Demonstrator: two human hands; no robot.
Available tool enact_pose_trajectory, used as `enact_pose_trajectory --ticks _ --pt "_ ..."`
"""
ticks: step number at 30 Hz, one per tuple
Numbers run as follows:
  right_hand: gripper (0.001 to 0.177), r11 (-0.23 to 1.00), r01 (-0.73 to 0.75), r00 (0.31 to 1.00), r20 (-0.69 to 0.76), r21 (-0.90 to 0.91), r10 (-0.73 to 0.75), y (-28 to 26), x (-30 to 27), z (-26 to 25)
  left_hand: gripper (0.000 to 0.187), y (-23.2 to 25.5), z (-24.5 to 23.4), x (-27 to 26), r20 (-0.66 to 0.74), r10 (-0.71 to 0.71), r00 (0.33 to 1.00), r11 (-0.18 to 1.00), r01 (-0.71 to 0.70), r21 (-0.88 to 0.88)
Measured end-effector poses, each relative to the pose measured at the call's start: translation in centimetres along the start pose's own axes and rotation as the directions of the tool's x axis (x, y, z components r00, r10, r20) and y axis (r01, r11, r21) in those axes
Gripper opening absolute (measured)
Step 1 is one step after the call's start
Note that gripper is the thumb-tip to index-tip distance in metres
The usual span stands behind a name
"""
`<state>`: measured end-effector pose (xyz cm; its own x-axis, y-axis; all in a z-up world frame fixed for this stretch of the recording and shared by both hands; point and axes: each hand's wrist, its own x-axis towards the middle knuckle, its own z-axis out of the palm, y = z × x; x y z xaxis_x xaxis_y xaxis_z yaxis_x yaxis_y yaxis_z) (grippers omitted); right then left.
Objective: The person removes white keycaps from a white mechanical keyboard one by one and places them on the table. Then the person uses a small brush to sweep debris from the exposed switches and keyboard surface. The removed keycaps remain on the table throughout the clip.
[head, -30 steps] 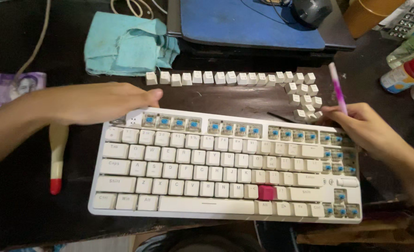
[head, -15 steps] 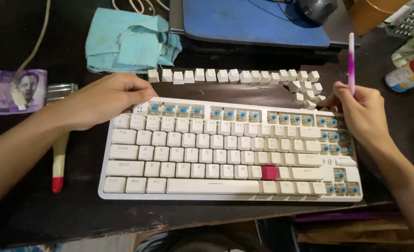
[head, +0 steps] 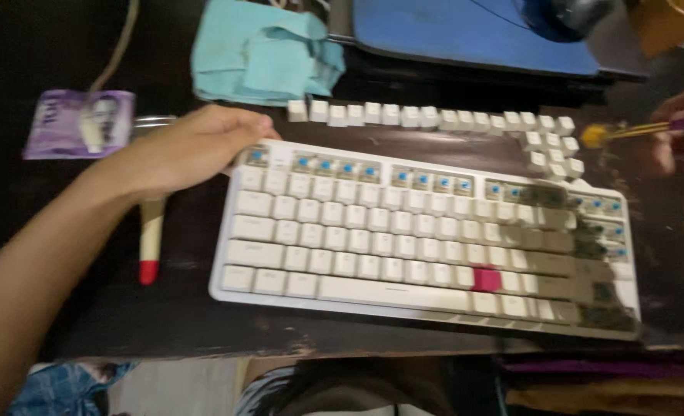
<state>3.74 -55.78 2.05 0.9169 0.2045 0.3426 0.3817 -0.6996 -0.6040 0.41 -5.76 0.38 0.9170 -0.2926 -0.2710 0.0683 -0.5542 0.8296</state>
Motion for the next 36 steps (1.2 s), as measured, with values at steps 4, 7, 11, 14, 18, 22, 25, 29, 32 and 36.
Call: enact_pose_trajectory --ticks 4,7,11,14,18,22,25,29,32,36 --pt "0.015 0.969 0.172 0.979 0.077 0.175 -0.187 -7.2 1.2 2.8 0.034 -1.2 0.2 -0.5 -0.011 0.06 0.998 0.996 -0.06 -0.072" --pt "0.018 0.926 0.117 0.971 0.156 0.359 -0.183 -12.6 1.7 6.1 0.036 -1.5 0.2 -0.4 -0.001 0.104 0.995 0.989 -0.103 -0.108" --pt "0.013 0.887 0.257 0.894 0.253 0.384 -0.369 -16.3 3.8 9.3 0.037 -0.9 0.3 -0.2 0.007 0.011 1.0 0.986 -0.01 -0.165" --pt "0.008 0.9 0.19 0.881 0.336 0.393 -0.333 -16.4 4.2 10.6 0.038 -0.8 0.1 -0.6 0.012 -0.035 0.999 0.991 0.036 -0.131" --pt "0.009 0.92 0.322 0.886 0.271 0.222 -0.376 -15.6 3.8 11.0 0.036 -0.9 0.0 -0.9 0.032 -0.018 0.999 0.991 0.022 -0.132" --pt "0.017 0.872 0.246 0.86 0.319 0.423 -0.398 -14.5 3.6 10.6 0.037 -0.8 0.1 -0.7 0.034 -0.029 0.999 0.991 0.033 -0.127" --pt "0.01 0.831 0.492 0.81 0.214 0.261 -0.547 -13.8 4.2 11.4 0.038 -0.8 0.1 -0.6 0.042 -0.063 0.997 0.99 0.068 -0.127" --pt "0.01 0.784 0.344 0.818 0.244 0.517 -0.52 -13.8 4.8 11.5 0.038 -0.7 -0.2 -0.7 0.08 -0.06 0.995 0.982 0.073 -0.177" --pt "0.014 0.743 0.272 0.822 0.254 0.611 -0.51 -14.3 4.3 11.2 0.039 -0.7 -0.1 -0.7 0.076 -0.089 0.993 0.983 0.1 -0.153" --pt "0.013 0.807 0.471 0.769 0.282 0.358 -0.574 -15.0 3.9 10.9 0.042 -0.6 -0.1 -0.5 0.071 -0.095 0.993 0.982 0.105 -0.155"
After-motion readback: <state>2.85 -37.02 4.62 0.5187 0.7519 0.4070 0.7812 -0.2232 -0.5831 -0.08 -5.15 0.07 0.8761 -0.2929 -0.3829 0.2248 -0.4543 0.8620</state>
